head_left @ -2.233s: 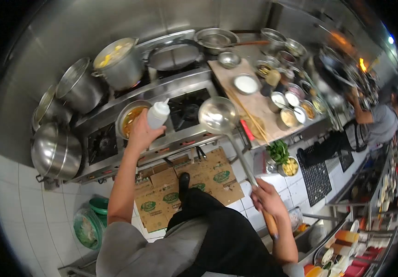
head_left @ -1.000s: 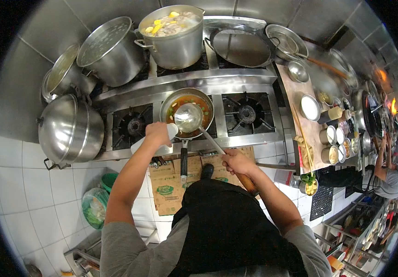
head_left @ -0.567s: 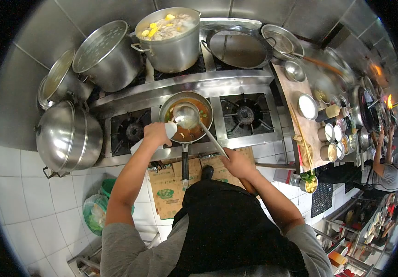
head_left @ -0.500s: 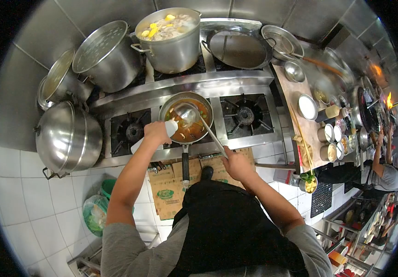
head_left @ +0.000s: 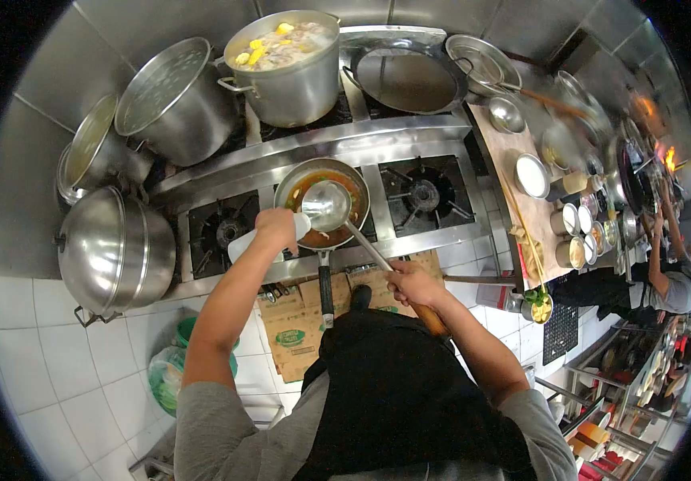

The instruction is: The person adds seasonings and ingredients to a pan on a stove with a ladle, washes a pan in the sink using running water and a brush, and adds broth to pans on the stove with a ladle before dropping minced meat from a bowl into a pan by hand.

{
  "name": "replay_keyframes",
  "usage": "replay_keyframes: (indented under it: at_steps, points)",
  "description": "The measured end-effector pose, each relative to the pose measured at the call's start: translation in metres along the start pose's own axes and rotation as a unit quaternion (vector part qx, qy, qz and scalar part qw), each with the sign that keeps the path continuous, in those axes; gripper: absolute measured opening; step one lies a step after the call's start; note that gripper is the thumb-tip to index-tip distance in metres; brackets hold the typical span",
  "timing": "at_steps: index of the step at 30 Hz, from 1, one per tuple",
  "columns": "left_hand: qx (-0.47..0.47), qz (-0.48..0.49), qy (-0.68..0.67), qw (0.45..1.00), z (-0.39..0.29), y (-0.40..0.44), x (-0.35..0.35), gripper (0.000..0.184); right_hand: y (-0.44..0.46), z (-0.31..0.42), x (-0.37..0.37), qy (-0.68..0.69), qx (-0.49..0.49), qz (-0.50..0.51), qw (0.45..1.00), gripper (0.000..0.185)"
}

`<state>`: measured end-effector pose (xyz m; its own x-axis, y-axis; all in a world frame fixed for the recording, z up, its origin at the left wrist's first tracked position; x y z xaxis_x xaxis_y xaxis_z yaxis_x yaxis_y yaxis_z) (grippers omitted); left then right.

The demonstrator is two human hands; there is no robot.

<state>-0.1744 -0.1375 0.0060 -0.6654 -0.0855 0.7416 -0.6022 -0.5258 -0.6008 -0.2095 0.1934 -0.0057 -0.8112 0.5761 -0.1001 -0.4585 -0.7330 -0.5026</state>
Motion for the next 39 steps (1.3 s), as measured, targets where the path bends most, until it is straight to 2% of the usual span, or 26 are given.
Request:
replay_keyframes:
  at_steps: [12, 18, 21, 24, 25, 26, 27, 28, 29, 31, 32, 33, 34, 35, 36, 37, 38, 39]
  points:
    - [-0.001, -0.016, 0.013, 1.000, 0.010, 0.002, 0.006, 0.078, -0.008, 0.011, -0.005, 0.048, -0.022, -0.008, 0.999, 0.021]
    - [-0.003, -0.025, 0.011, 1.000, 0.014, -0.001, 0.007, 0.081, -0.006, 0.009, -0.002, 0.035, -0.018, -0.002, 0.999, 0.030]
    - [0.010, -0.038, 0.018, 0.999, 0.015, -0.007, 0.011, 0.069, -0.007, 0.009, -0.001, 0.021, -0.018, -0.006, 1.000, 0.032]
    - [0.017, -0.052, -0.042, 0.998, 0.019, -0.022, 0.020, 0.065, -0.007, 0.011, 0.001, -0.120, 0.032, 0.009, 0.992, 0.042]
    - [0.021, -0.064, -0.096, 0.993, 0.023, -0.023, 0.016, 0.067, -0.005, 0.005, 0.005, -0.252, 0.115, -0.023, 0.961, 0.044]
    - [0.023, -0.075, -0.149, 0.986, 0.032, -0.022, 0.008, 0.069, -0.002, -0.010, 0.005, -0.378, 0.192, -0.057, 0.904, 0.047]
    - [0.024, -0.087, -0.200, 0.976, 0.039, -0.020, -0.001, 0.071, -0.003, -0.015, 0.004, -0.496, 0.261, -0.091, 0.823, 0.050]
    - [0.026, -0.113, -0.242, 0.963, 0.044, -0.015, -0.015, 0.073, -0.010, -0.009, 0.004, -0.533, 0.215, -0.088, 0.813, 0.055]
    - [0.027, -0.137, -0.284, 0.949, 0.048, -0.016, -0.029, 0.075, -0.013, -0.013, 0.009, -0.539, 0.239, -0.101, 0.801, 0.057]
    - [-0.048, -0.173, -0.424, 0.887, 0.044, -0.044, -0.031, 0.073, -0.016, -0.025, 0.027, -0.555, 0.283, -0.130, 0.772, 0.062]
    - [-0.080, -0.220, -0.458, 0.858, 0.039, -0.062, -0.027, 0.068, -0.020, -0.030, 0.034, -0.543, 0.295, -0.127, 0.776, 0.067]
    - [-0.117, -0.262, -0.491, 0.823, 0.031, -0.078, -0.024, 0.064, -0.024, -0.032, 0.040, -0.505, 0.269, -0.105, 0.813, 0.067]
    - [-0.091, -0.231, -0.557, 0.793, 0.031, -0.080, -0.034, 0.064, -0.030, -0.032, 0.048, -0.464, 0.241, -0.092, 0.847, 0.067]
    - [-0.083, -0.182, -0.571, 0.796, 0.021, -0.096, -0.026, 0.062, -0.051, -0.022, 0.054, -0.391, 0.248, -0.111, 0.879, 0.060]
    - [-0.073, -0.196, -0.576, 0.790, 0.006, -0.112, -0.018, 0.062, -0.056, -0.047, 0.063, -0.331, 0.385, -0.154, 0.848, 0.051]
    - [-0.078, -0.185, -0.578, 0.791, 0.001, -0.103, -0.024, 0.065, -0.067, -0.063, 0.076, -0.253, 0.380, -0.120, 0.882, 0.045]
    - [-0.158, -0.170, -0.568, 0.790, -0.016, -0.104, -0.011, 0.069, -0.107, -0.059, 0.084, -0.036, 0.193, -0.063, 0.979, 0.042]
    - [-0.156, -0.177, -0.585, 0.776, -0.045, -0.130, 0.009, 0.075, -0.139, -0.068, 0.092, 0.044, 0.155, -0.074, 0.984, 0.035]
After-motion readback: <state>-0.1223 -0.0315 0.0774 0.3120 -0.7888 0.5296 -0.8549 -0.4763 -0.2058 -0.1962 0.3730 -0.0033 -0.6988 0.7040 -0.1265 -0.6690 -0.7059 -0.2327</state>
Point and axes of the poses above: each hand's wrist, its own y-axis towards the middle knuckle, its own x-axis out of the back of the hand, z = x × y, the point moved 4 cm from there along y, towards the middle knuckle, and after that the axes turned 12 degrees about x, right-handed, at the moved point
